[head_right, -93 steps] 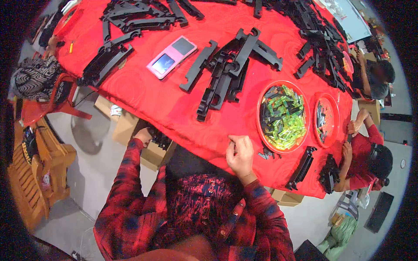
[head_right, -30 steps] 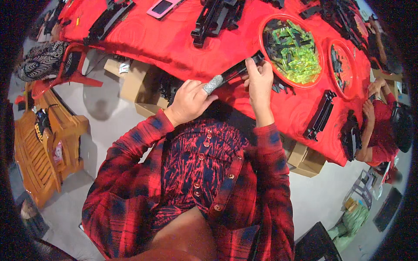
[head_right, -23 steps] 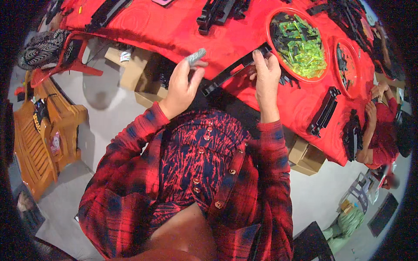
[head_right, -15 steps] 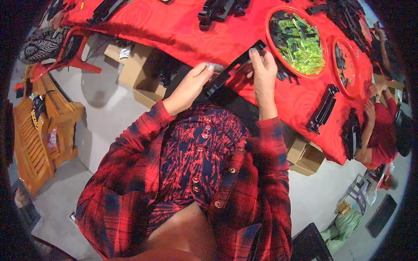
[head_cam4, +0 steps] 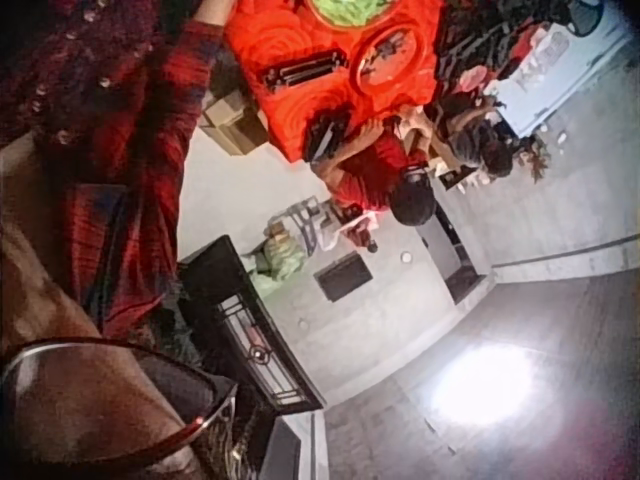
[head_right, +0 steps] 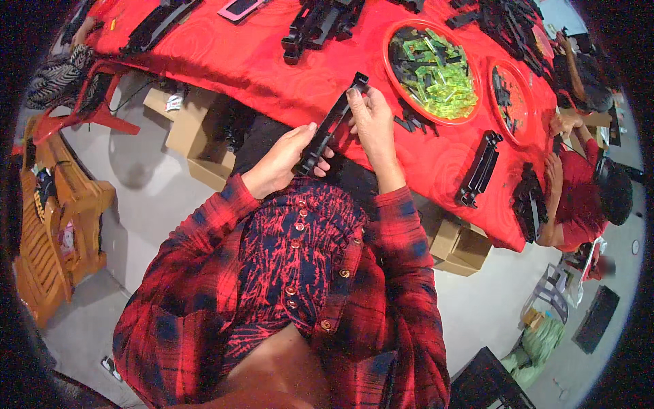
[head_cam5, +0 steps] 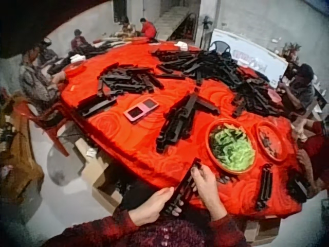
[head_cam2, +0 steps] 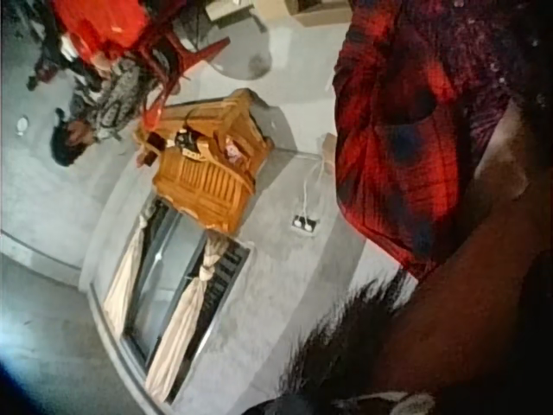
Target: The person assembles small black plastic mechanical components and gears by hand on a table.
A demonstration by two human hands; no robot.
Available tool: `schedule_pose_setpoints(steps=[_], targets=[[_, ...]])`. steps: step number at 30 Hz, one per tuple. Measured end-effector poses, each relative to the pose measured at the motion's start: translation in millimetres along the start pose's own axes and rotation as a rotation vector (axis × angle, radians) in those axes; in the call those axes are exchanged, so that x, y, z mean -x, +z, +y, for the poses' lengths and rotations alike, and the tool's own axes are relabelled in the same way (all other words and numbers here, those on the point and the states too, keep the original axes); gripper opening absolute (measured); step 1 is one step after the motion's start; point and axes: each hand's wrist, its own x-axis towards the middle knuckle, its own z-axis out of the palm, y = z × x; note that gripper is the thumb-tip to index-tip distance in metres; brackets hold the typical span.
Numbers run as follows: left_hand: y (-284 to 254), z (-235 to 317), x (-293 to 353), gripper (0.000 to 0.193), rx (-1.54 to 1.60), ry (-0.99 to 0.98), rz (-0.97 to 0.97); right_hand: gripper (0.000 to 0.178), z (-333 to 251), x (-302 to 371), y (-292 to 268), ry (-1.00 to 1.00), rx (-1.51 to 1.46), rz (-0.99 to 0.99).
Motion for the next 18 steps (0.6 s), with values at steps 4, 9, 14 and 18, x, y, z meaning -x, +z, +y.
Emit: schedule_pose_setpoints(steps=[4, 9, 14, 18], targets=[[1.8, -1.2, 0.9, 0.038, 0.044, -0.024, -0.022, 0.048, 1.7, 1.2, 0.1, -0.013, 0.018, 0.006], [1.7, -5.2, -1.1, 0.042, 0.124, -0.067, -0.063, 0.049, -3.5, 2.9, -0.1, -0.02, 0.039, -0.015], [-5.9, -12.3, -8.7, 0.036, 0.23, -0.102, -0.125, 0.046, -0.8, 5.5, -6.1, -0.034, 0.1, -0.007], [-11.9, -14.3, -12.2, 0.037, 0.284, -0.145, -0.079, 0.029, -10.3, 24.7, -13.0, -0.123, 0.189, 0.066]])
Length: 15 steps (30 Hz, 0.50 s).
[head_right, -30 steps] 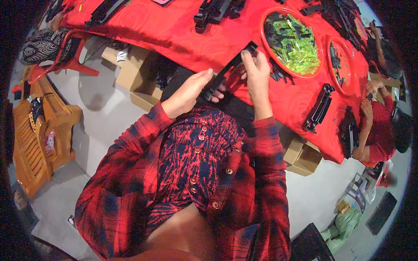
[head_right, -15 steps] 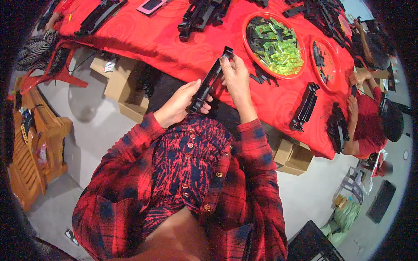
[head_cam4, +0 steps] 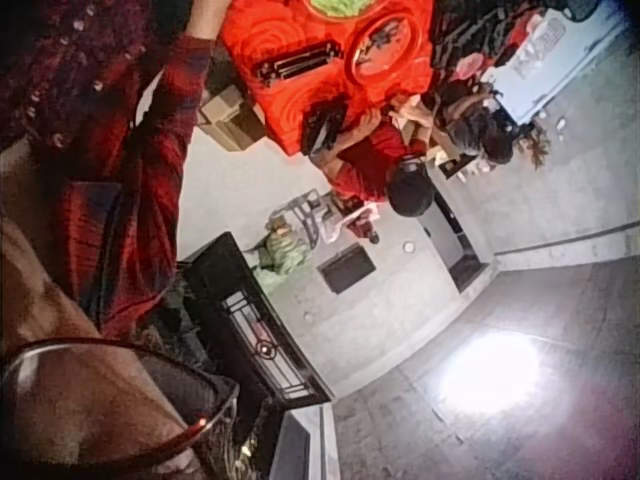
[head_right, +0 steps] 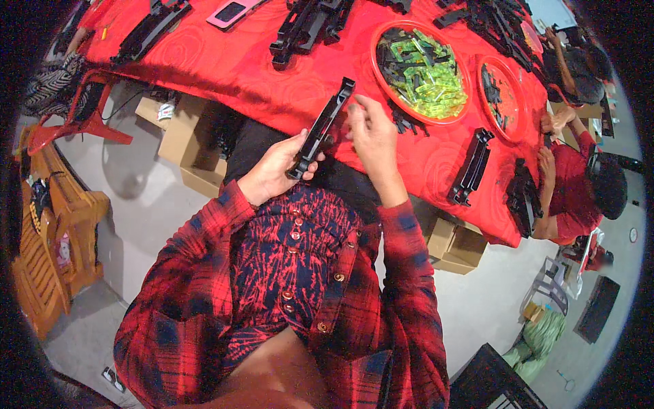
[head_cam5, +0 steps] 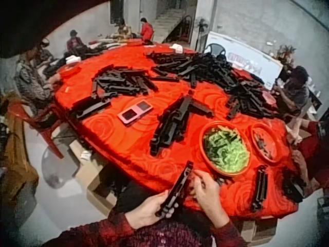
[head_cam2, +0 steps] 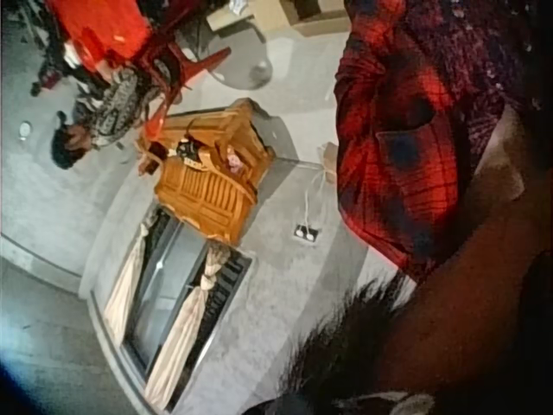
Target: The person assembles small black plastic mechanical components and gears by hand on a table.
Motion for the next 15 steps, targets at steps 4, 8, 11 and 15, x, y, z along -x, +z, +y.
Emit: schedule_pose_setpoints(steps=[4, 8, 11, 15], targets=[[-1.8, -0.5, -0.7, 0.039, -0.025, 0.018, -0.017, 0.02, 4.9, -13.8, -49.9, -0.079, 0.065, 0.266], [1.4, 0.3, -1.9, 0.044, -0.038, 0.021, -0.045, 0.016, 14.6, -50.6, -103.4, -0.499, 0.664, 0.428], [1.1, 2.3, -0.4, 0.046, -0.034, -0.002, -0.034, 0.02, 16.6, -67.1, -115.9, -0.457, 0.838, 0.263], [-2.9, 2.8, -2.2, 0.048, -0.003, -0.014, -0.076, 0.022, 14.9, -81.3, -121.1, -0.518, 1.061, 0.119]])
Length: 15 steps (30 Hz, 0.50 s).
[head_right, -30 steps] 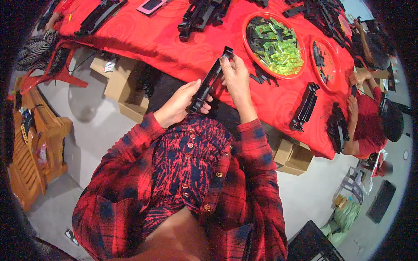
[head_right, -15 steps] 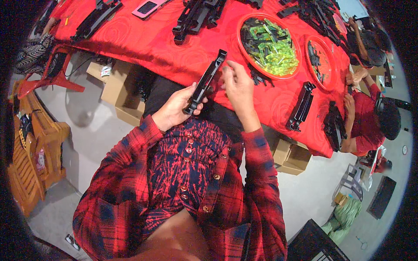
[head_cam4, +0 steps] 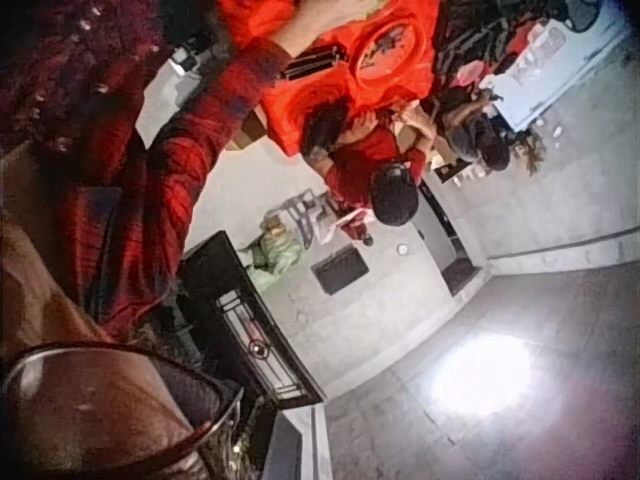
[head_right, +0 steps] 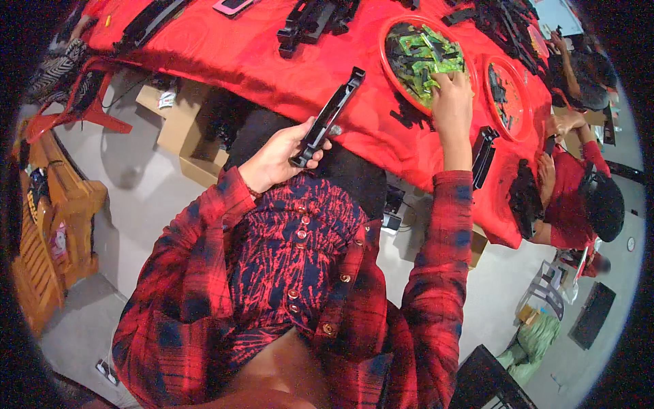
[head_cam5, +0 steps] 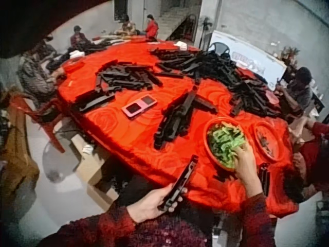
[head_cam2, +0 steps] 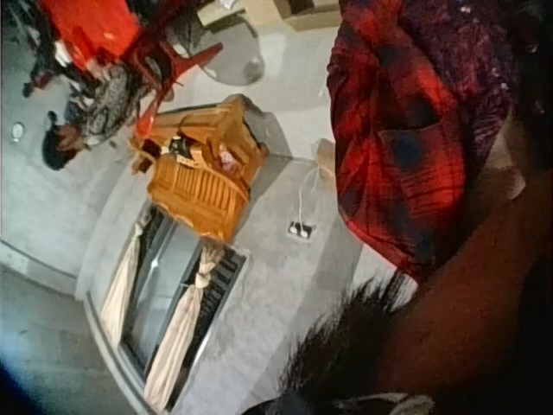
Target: The person assembles small black plastic mechanical components and gears by hand on a table.
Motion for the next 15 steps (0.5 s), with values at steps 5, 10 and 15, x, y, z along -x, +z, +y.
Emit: schedule_pose_setpoints(steps=[5, 10, 15], targets=[[-1.8, -0.9, -2.7, 0.048, 0.0, -0.013, 0.014, 0.016, 6.7, -4.3, 2.1, -0.068, 0.064, -0.033], [-6.7, -7.1, -6.2, 0.042, 0.03, 0.018, -0.023, 0.016, 8.7, -8.0, -2.6, -0.069, -0.035, 0.086], [-5.5, -4.1, -2.3, 0.035, 0.048, 0.059, -0.054, 0.027, -48.1, 8.2, -5.2, 0.332, -0.88, -0.033]])
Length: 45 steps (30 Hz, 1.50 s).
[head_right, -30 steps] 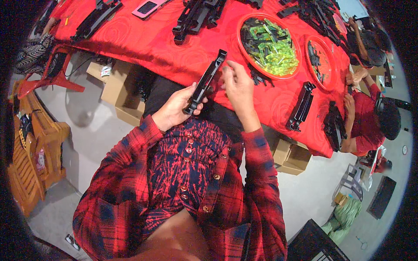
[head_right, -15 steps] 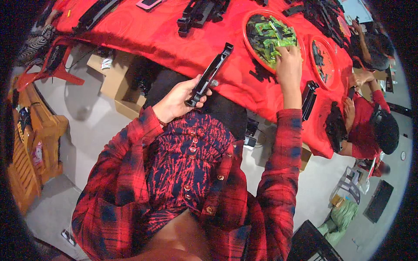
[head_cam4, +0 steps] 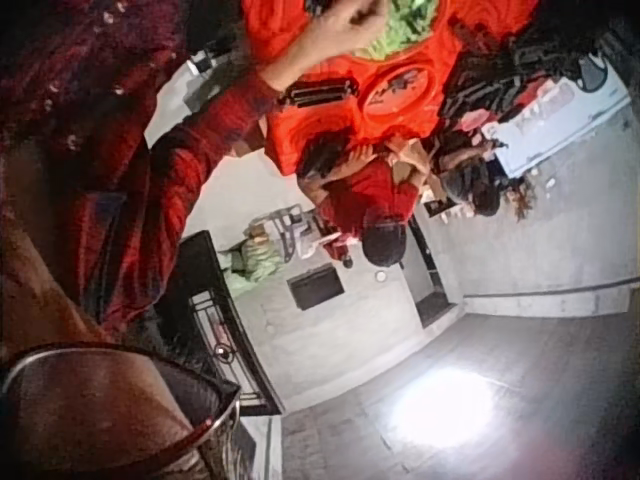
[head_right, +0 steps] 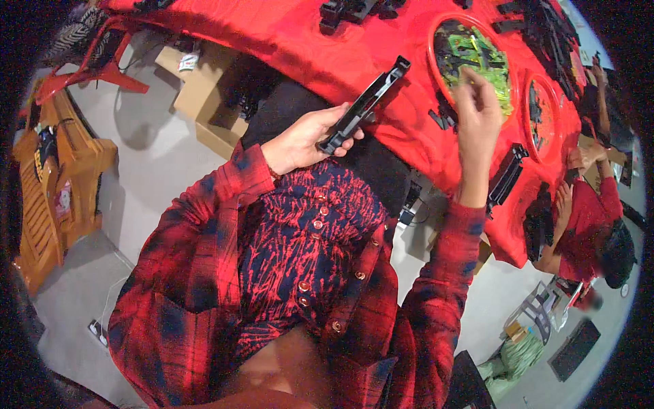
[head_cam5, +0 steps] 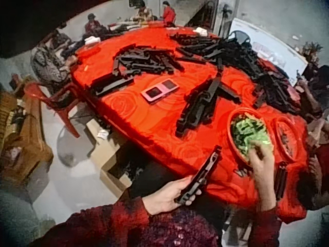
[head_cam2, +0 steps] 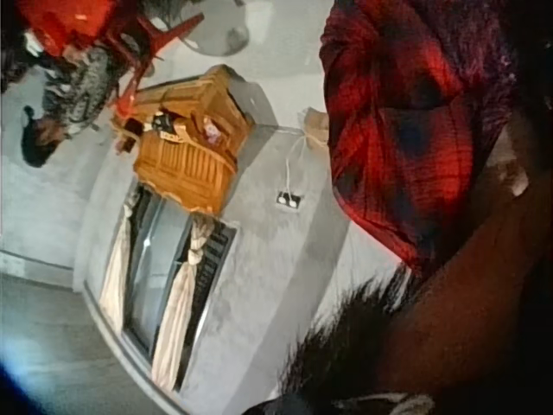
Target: The person assembles small black plastic mechanical components and gears by hand on a table.
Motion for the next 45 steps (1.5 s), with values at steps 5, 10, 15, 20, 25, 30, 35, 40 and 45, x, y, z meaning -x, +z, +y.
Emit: schedule_pose_setpoints(steps=[5, 10, 15, 20, 25, 30, 35, 40, 45], targets=[[0.9, -3.0, -8.0, 0.034, 0.027, 0.004, 0.014, 0.016, -48.4, 39.5, 56.4, 0.152, -0.263, -0.075], [2.2, -3.3, -7.2, 0.036, 0.036, 0.011, 0.025, 0.011, -51.7, 49.3, 89.9, -0.01, -0.104, 0.042], [1.9, -6.6, -5.9, 0.037, 0.075, 0.014, 0.007, 0.009, -36.0, 50.6, 95.3, 0.033, -0.103, 0.176], [-7.3, -9.9, -11.7, 0.038, 0.126, 0.002, -0.05, 0.009, -39.7, 47.4, 87.8, -0.12, 0.152, 0.214], [-6.5, -8.9, -11.3, 0.039, 0.164, -0.008, -0.068, 0.009, -42.6, 45.7, 88.8, -0.184, 0.223, 0.22], [-2.3, -1.1, -8.9, 0.04, 0.04, -0.005, -0.066, 0.009, -39.0, 36.5, 78.8, -0.162, 0.209, 0.237], [8.9, 25.4, 1.6, 0.038, -0.406, 0.021, -0.111, 0.011, -36.1, 29.2, 63.9, -0.398, 0.217, 0.272], [20.7, 45.0, 9.3, 0.036, -0.655, -0.041, -0.13, 0.012, -32.3, 44.9, 55.3, -0.188, 0.178, 0.15], [25.8, 55.3, 18.3, 0.058, -0.317, -0.109, -0.176, 0.019, -32.8, 55.2, 56.2, -0.115, 0.12, 0.286]])
